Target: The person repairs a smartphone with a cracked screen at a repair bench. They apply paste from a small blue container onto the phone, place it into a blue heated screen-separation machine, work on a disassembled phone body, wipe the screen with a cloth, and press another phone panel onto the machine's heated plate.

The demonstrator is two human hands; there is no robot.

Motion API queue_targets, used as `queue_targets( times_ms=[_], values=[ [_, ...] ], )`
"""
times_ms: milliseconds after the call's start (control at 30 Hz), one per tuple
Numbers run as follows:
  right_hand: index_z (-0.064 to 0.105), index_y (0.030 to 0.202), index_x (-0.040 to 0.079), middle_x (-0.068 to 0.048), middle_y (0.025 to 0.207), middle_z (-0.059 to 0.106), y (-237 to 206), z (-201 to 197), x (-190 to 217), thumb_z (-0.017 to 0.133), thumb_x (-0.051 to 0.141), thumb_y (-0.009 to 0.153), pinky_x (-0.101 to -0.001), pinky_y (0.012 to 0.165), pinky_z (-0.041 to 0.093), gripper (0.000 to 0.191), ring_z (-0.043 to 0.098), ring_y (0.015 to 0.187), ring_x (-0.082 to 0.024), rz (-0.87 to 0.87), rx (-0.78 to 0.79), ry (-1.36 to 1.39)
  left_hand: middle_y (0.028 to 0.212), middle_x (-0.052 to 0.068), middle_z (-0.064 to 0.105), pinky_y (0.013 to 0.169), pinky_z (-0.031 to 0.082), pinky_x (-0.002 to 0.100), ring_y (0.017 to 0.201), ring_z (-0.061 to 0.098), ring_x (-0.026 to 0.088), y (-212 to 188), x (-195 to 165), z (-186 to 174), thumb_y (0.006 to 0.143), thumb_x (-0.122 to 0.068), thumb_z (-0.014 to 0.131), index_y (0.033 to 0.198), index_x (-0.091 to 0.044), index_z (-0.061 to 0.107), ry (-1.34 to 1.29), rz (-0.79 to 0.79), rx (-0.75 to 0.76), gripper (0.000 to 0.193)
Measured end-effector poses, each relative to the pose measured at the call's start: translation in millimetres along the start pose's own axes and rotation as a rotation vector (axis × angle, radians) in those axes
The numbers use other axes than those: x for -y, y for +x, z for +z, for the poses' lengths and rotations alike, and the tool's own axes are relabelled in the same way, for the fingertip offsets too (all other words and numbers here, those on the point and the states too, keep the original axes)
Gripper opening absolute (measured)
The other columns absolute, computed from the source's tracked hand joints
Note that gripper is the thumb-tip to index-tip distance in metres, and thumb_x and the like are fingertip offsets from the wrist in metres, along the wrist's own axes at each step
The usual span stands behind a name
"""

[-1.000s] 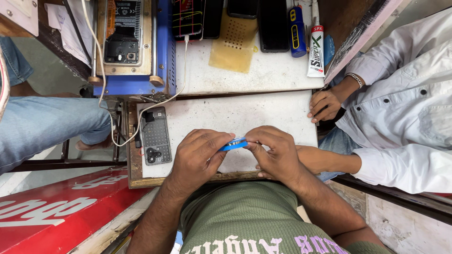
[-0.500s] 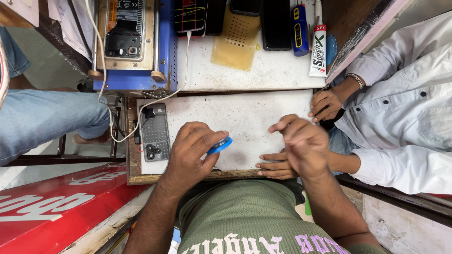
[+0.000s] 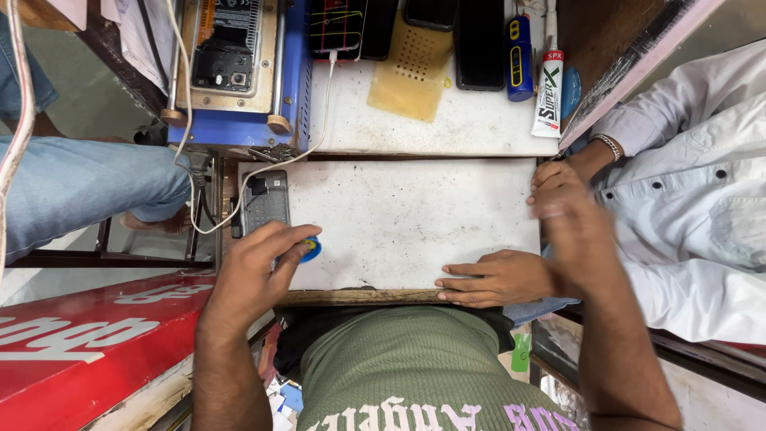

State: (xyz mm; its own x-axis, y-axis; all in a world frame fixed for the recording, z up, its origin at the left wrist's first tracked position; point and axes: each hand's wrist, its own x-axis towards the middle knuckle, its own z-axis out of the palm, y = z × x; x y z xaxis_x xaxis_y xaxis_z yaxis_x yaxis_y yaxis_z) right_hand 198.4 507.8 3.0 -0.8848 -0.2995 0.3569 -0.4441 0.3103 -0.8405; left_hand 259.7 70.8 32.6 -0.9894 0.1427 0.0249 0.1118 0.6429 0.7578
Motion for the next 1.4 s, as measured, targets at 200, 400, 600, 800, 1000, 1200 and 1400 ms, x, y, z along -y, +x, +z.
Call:
queue_targets(
  times_ms=[200, 400, 600, 800, 1000, 1200, 1400],
  values=[
    [0.064, 0.077, 0.010, -0.002, 0.061, 0.060, 3, 29, -2, 0.072, 0.029, 0.093, -0.0334, 0.047, 0.044, 0.026, 0.056, 0.050, -0.016, 0.051, 0.364, -0.463, 0.088, 0.007, 0.074, 0.067, 0.057, 0.032, 0.079, 0.073, 0.016, -2, 12, 1, 0.092, -0.012, 0.071, 0.113, -0.009, 0.076, -0.117, -0.010, 0.094, 0.022],
    [0.042, 0.055, 0.009, 0.000, 0.052, 0.045, 0, 26, -18, 0.080, 0.017, 0.089, -0.0318, 0.043, 0.027, 0.051, 0.038, 0.045, -0.010, 0.069, 0.035, -0.388, 0.093, 0.008, 0.075, 0.075, 0.057, 0.030, 0.086, 0.072, 0.017, 2, 24, 16, 0.096, -0.012, 0.069, 0.110, -0.006, 0.076, -0.255, 0.033, 0.080, 0.016],
    [0.040, 0.057, 0.006, -0.002, 0.052, 0.041, 0, 34, -14, 0.081, 0.013, 0.089, -0.0325, 0.044, 0.025, 0.052, 0.035, 0.045, -0.011, 0.110, 0.077, -0.328, 0.092, 0.008, 0.074, 0.073, 0.056, 0.028, 0.084, 0.073, 0.017, 0, 29, 15, 0.095, -0.010, 0.068, 0.105, -0.003, 0.075, -0.243, -0.033, -0.004, 0.015],
    [0.044, 0.057, 0.003, -0.006, 0.052, 0.042, 4, 41, -7, 0.081, 0.017, 0.088, -0.0342, 0.044, 0.031, 0.050, 0.037, 0.044, -0.015, 0.199, 0.111, -0.352, 0.098, 0.009, 0.076, 0.079, 0.056, 0.031, 0.090, 0.074, 0.018, -3, 41, 14, 0.095, -0.010, 0.066, 0.108, -0.004, 0.074, -0.230, -0.051, -0.016, 0.016],
    [0.074, 0.085, 0.007, -0.008, 0.077, 0.071, 4, 63, 1, 0.070, 0.030, 0.093, -0.0352, 0.058, 0.052, 0.024, 0.065, 0.061, -0.021, 0.330, 0.304, -0.453, 0.110, 0.012, 0.074, 0.082, 0.056, 0.036, 0.097, 0.072, 0.025, 2, 64, 12, 0.096, -0.012, 0.065, 0.121, -0.011, 0.071, -0.089, -0.297, -0.076, 0.026],
    [0.079, 0.098, 0.013, -0.004, 0.098, 0.077, 12, 75, -3, 0.068, 0.034, 0.094, -0.0336, 0.068, 0.059, 0.023, 0.073, 0.074, -0.019, 0.428, 0.361, -0.613, 0.115, 0.010, 0.072, 0.089, 0.056, 0.043, 0.100, 0.070, 0.031, 13, 85, 15, 0.098, -0.009, 0.063, 0.119, -0.016, 0.075, 0.175, -0.299, -0.062, 0.025],
    [0.074, 0.125, 0.009, -0.009, 0.103, 0.071, 9, 65, -28, 0.066, 0.024, 0.099, -0.0307, 0.063, 0.048, 0.031, 0.059, 0.072, -0.016, 0.551, 0.086, -0.092, 0.121, 0.007, 0.070, 0.092, 0.054, 0.043, 0.108, 0.067, 0.031, 31, 59, 23, 0.091, -0.015, 0.071, 0.118, -0.017, 0.076, 0.495, -0.258, -0.098, 0.027]
  ],
)
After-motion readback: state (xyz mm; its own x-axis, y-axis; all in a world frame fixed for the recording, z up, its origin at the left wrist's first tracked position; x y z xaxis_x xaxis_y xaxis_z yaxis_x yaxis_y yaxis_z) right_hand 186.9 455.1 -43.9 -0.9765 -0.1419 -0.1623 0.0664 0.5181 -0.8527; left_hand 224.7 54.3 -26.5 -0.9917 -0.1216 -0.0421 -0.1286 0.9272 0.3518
